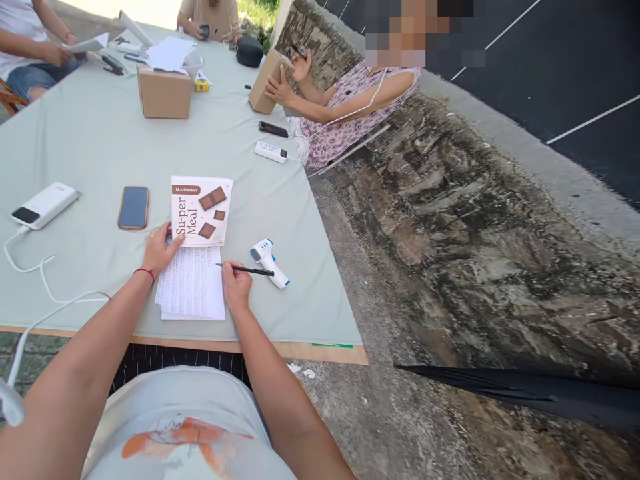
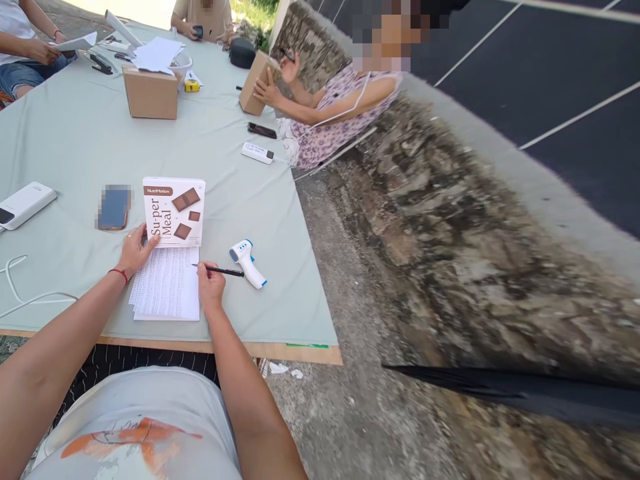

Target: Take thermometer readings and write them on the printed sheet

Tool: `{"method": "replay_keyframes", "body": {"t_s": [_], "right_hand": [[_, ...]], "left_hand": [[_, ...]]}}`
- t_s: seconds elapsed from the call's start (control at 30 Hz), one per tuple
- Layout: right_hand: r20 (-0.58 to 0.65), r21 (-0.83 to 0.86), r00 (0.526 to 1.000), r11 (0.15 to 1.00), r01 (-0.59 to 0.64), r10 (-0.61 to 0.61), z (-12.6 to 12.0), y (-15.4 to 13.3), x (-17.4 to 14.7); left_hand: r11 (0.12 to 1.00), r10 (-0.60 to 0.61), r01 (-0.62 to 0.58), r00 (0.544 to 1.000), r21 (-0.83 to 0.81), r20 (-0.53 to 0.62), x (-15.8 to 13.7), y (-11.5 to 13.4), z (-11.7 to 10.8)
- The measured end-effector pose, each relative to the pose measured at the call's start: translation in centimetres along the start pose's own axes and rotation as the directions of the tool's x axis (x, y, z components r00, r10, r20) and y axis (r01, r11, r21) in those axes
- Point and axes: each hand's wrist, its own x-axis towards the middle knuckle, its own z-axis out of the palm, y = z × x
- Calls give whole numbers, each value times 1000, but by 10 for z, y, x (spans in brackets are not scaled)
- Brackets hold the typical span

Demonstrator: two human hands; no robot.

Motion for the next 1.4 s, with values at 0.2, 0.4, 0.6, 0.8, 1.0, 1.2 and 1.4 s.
{"method": "replay_keyframes", "body": {"t_s": [0.2,0.4,0.6,0.8,1.0,1.2,1.4], "right_hand": [[9,-15,1000,1000,12,-12,-1,-1,0],[-3,-13,1000,1000,2,-2,-1,-1,-1],[-12,1,1000,1000,13,-13,0,-2,-1],[5,-17,1000,1000,14,-14,-1,-2,0],[10,-21,1000,1000,8,-8,-1,-1,0],[12,-10,1000,1000,-4,4,0,2,1],[44,-105,991,986,133,-129,-4,10,2]], "left_hand": [[1000,-17,17,1000,-4,10,0,4,-2],[1000,1,-1,1000,-2,6,0,4,-2],[1000,3,-3,1000,1,5,0,1,-1],[1000,9,-9,1000,7,7,0,0,-1],[1000,3,-3,1000,6,7,0,2,-2],[1000,-13,13,1000,16,12,0,4,-2],[1000,7,-7,1000,10,21,0,7,-5]]}}
